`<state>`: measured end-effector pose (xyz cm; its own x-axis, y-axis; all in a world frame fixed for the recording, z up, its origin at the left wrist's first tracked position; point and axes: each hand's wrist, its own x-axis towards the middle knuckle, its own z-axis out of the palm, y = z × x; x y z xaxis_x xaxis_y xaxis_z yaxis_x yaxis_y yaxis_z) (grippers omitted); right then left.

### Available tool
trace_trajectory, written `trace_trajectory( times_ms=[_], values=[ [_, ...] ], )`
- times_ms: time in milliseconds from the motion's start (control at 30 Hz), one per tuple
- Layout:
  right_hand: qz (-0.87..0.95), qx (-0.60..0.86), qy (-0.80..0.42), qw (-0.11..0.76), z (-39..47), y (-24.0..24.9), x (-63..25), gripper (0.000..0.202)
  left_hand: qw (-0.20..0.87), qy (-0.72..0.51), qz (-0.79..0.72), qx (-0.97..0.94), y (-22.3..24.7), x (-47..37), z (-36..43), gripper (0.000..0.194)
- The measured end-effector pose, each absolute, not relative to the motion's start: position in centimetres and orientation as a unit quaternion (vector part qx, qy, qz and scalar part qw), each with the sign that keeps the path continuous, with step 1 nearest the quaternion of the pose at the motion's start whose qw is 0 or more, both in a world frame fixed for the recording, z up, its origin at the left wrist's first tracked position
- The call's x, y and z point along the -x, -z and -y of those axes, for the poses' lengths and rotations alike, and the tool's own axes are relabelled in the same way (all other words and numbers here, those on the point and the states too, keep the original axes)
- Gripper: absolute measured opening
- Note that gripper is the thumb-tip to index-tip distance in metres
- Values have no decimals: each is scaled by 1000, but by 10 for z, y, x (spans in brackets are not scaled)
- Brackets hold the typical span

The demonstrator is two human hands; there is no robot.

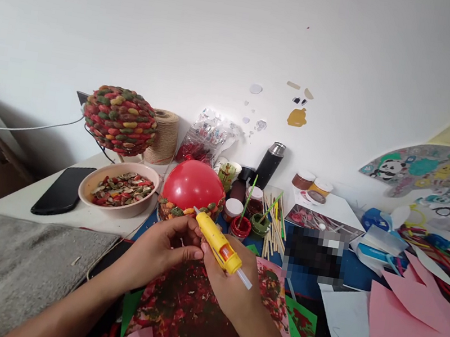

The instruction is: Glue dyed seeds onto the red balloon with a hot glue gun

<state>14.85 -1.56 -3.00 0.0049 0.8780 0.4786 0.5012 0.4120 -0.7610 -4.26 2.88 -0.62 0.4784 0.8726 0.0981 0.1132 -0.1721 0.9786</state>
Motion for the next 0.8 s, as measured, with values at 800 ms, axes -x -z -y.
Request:
trace_trajectory(
  times_ms=[800],
  values=[
    [668, 473, -238, 523, 19, 23, -146, 16, 533, -370, -362, -669, 3, 46, -34, 37]
  ],
)
